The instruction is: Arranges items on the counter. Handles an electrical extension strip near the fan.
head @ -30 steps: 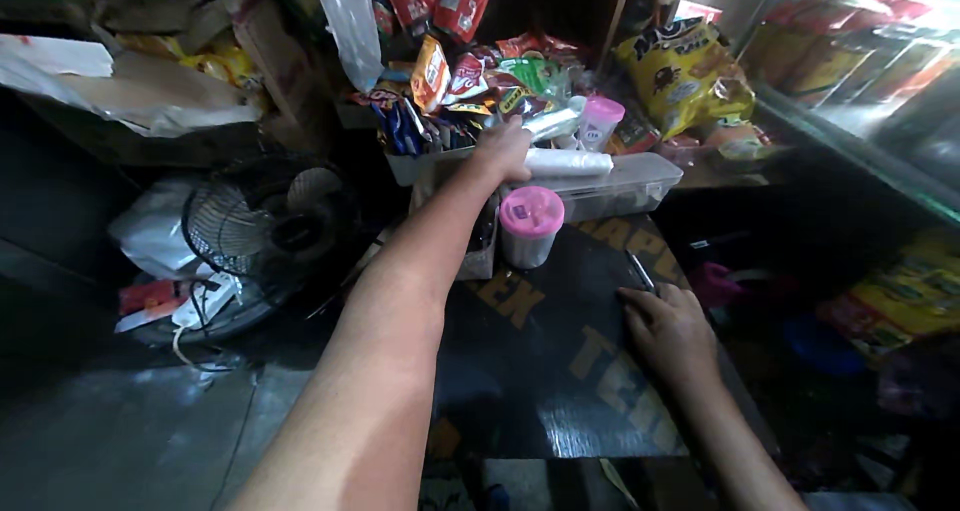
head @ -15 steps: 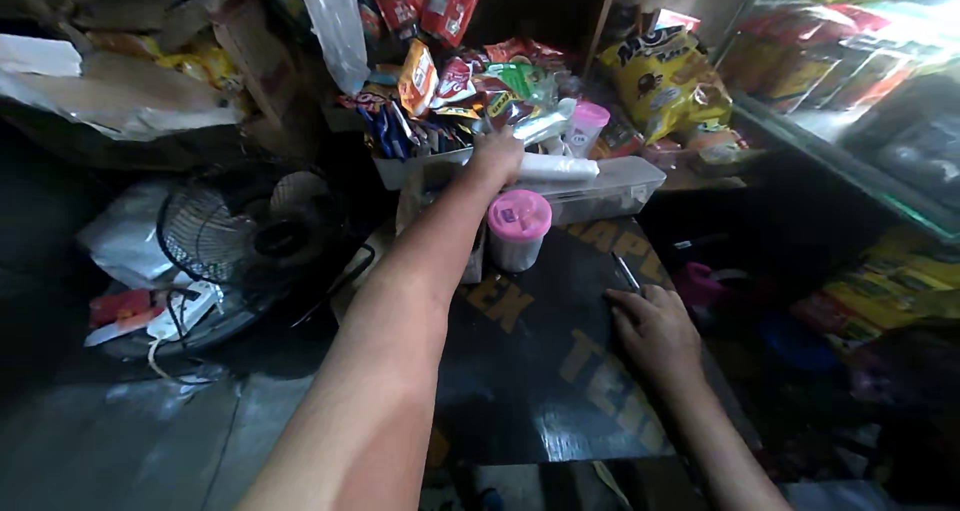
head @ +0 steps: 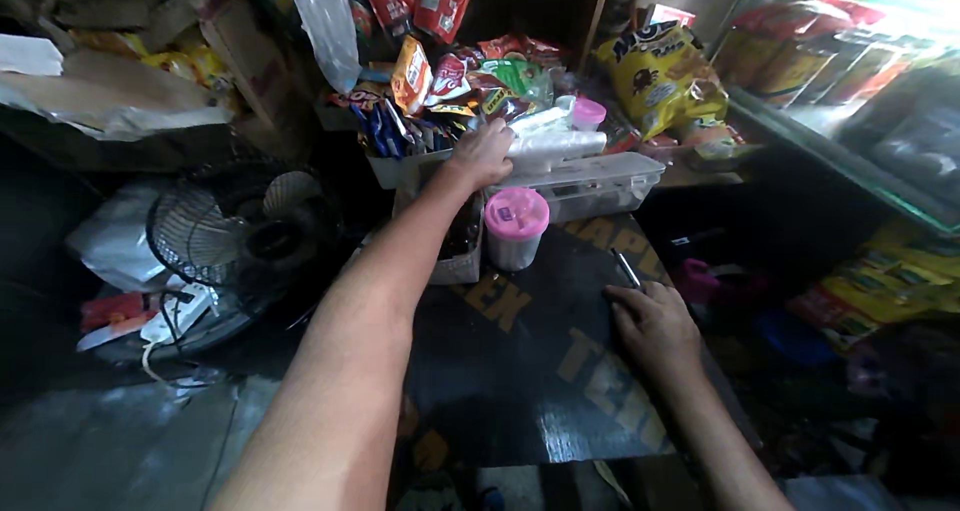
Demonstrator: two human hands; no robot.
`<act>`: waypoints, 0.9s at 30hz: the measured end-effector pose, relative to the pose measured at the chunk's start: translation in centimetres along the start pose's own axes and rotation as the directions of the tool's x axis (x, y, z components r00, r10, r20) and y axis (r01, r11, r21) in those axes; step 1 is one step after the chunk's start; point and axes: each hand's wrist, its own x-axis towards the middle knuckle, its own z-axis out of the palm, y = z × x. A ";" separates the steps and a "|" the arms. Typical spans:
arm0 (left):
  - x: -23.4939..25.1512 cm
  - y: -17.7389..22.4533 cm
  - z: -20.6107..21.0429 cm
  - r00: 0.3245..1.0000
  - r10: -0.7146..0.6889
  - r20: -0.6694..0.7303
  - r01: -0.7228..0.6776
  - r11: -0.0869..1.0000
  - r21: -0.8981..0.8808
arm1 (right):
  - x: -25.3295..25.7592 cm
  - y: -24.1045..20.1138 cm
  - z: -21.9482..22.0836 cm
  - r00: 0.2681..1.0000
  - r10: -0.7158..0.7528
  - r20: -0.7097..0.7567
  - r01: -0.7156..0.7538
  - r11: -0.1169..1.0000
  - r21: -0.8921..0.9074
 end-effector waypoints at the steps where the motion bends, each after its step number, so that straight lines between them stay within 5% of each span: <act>1: -0.4 -0.4 -0.5 0.998 0.043 -0.050 -0.044 0.999 -0.008 | 0.0 0.0 0.0 1.000 0.001 0.000 -0.001 1.000 0.005; 5: -4.5 -1.0 -4.0 0.962 0.073 -0.263 -0.090 0.994 -0.056 | 0.2 0.0 -0.1 1.000 0.003 0.017 -0.004 1.000 0.015; 11: -15.6 -0.8 -8.1 0.915 -0.214 -0.342 0.028 0.878 -0.477 | 0.3 0.2 -0.1 0.999 -0.005 0.032 0.005 1.000 0.001; 13: -18.3 0.2 -7.4 0.894 -0.365 -0.260 0.092 0.717 -0.691 | 0.4 0.1 -0.2 0.999 0.000 0.050 -0.001 1.000 0.002; 16: -19.4 1.4 -6.2 0.882 -0.462 0.089 0.338 0.490 -0.803 | 0.3 0.2 -0.3 0.998 -0.005 0.065 0.006 1.000 -0.013; 20: -17.5 -0.2 -4.4 0.823 -0.445 0.354 0.550 0.466 -0.694 | 0.1 -0.1 -0.3 0.998 -0.003 0.065 0.005 1.000 -0.030; 22: -16.9 -0.4 -4.0 0.814 -0.488 0.315 0.558 0.507 -0.657 | 0.2 -0.5 -0.5 0.997 0.004 0.076 0.000 0.999 -0.042; 24: -17.3 -0.3 -3.5 0.880 -0.449 0.152 0.458 0.720 -0.521 | 0.3 -1.0 -0.7 0.994 0.038 0.107 -0.032 0.998 -0.058; 27: -18.9 0.0 -3.0 0.988 -0.069 -0.139 0.026 0.957 -0.290 | 0.4 -1.2 -0.9 0.989 0.080 0.126 -0.074 0.996 -0.053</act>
